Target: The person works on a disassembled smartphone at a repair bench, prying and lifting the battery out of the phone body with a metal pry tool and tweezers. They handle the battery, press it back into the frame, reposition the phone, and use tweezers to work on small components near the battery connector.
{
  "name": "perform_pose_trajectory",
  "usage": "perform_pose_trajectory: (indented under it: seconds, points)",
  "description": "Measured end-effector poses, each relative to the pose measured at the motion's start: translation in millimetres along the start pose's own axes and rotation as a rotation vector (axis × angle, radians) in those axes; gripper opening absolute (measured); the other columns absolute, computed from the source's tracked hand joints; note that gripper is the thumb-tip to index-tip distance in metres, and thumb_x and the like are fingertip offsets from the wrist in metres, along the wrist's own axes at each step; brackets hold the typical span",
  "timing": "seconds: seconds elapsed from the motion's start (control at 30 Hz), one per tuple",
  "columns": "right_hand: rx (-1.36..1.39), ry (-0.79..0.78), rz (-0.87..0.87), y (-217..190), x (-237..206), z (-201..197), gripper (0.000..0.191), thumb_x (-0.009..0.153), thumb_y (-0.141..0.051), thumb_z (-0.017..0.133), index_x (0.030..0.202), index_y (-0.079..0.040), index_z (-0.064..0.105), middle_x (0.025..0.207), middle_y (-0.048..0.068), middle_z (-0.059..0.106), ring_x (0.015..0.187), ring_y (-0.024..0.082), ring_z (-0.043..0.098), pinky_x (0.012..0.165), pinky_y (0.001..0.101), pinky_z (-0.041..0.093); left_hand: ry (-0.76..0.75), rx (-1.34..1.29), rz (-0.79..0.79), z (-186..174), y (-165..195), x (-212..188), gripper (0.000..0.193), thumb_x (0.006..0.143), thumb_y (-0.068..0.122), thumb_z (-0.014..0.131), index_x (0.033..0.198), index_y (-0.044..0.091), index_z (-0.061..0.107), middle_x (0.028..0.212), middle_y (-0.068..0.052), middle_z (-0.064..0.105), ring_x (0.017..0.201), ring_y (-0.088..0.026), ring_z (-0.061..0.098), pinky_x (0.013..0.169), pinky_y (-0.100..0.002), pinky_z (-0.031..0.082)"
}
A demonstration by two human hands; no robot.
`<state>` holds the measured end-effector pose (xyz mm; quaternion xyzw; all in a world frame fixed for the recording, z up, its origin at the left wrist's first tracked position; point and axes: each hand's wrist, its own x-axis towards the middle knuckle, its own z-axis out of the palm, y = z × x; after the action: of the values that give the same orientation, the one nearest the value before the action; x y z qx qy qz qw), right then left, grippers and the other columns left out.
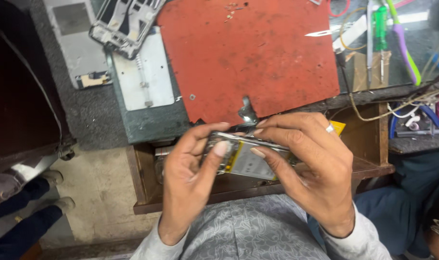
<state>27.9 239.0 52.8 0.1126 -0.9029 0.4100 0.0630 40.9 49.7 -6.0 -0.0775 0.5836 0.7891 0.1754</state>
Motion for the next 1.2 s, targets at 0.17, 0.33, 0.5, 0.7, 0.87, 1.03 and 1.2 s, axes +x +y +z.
perform_pose_trajectory:
  seconds: [0.17, 0.33, 0.5, 0.7, 0.87, 1.03, 1.2]
  points:
    - [0.095, -0.02, 0.058, -4, -8, 11, 0.025, 0.083, 0.002, 0.08, 0.106, -0.001, 0.071, 0.111, 0.012, 0.072, 0.105, 0.023, 0.072, 0.092, 0.0325, 0.055, -0.048, -0.073, -0.049, 4, -1, -6, 0.029, 0.106, 0.007, 0.059, 0.133, -0.004, 0.061, 0.114, -0.011, 0.074, 0.105, -0.011, 0.068, 0.093, -0.025, 0.054]
    - [0.15, -0.025, 0.071, -2, -10, 15, 0.023, 0.085, 0.006, 0.078, 0.106, -0.001, 0.072, 0.109, 0.011, 0.073, 0.103, 0.022, 0.074, 0.09, 0.0307, 0.058, -0.079, -0.096, -0.035, 5, 2, -6, 0.028, 0.105, 0.007, 0.06, 0.131, -0.004, 0.063, 0.118, -0.009, 0.073, 0.11, -0.01, 0.067, 0.098, -0.025, 0.053]
    - [0.151, -0.011, 0.085, -3, -13, 20, 0.023, 0.085, 0.007, 0.078, 0.106, -0.001, 0.073, 0.107, 0.011, 0.073, 0.098, 0.02, 0.074, 0.084, 0.028, 0.058, -0.073, -0.048, -0.034, 3, 5, -6, 0.03, 0.104, 0.009, 0.061, 0.132, -0.002, 0.065, 0.119, -0.007, 0.074, 0.11, -0.01, 0.068, 0.099, -0.025, 0.055]
    - [0.105, 0.018, 0.048, -2, -16, 25, 0.025, 0.086, 0.008, 0.078, 0.108, -0.001, 0.074, 0.106, 0.011, 0.072, 0.097, 0.02, 0.073, 0.081, 0.0263, 0.056, -0.063, -0.099, -0.073, 3, 5, -5, 0.03, 0.104, 0.01, 0.062, 0.131, -0.002, 0.066, 0.116, -0.008, 0.074, 0.106, -0.009, 0.068, 0.094, -0.024, 0.056]
    - [0.067, 0.026, -0.003, -3, -15, 27, 0.026, 0.086, 0.007, 0.079, 0.111, -0.002, 0.074, 0.106, 0.01, 0.072, 0.092, 0.018, 0.071, 0.082, 0.0271, 0.054, -0.044, -0.065, -0.072, 2, 6, -5, 0.029, 0.104, 0.009, 0.063, 0.13, -0.003, 0.067, 0.114, -0.007, 0.074, 0.103, -0.007, 0.068, 0.091, -0.022, 0.056]
    - [0.048, 0.049, -0.024, -3, -11, 30, 0.026, 0.081, 0.007, 0.078, 0.106, -0.001, 0.073, 0.1, 0.011, 0.071, 0.092, 0.021, 0.07, 0.082, 0.0312, 0.054, -0.036, 0.002, -0.054, 1, 10, -3, 0.028, 0.103, 0.009, 0.063, 0.128, -0.002, 0.068, 0.111, -0.006, 0.076, 0.102, -0.006, 0.069, 0.089, -0.022, 0.057]
    - [0.043, 0.082, -0.025, -3, -10, 33, 0.025, 0.08, 0.005, 0.079, 0.103, -0.001, 0.074, 0.098, 0.011, 0.071, 0.092, 0.022, 0.07, 0.082, 0.0318, 0.054, -0.014, 0.12, -0.018, 1, 17, -3, 0.025, 0.101, 0.009, 0.066, 0.124, 0.0, 0.071, 0.104, -0.003, 0.078, 0.095, -0.004, 0.07, 0.082, -0.02, 0.058]
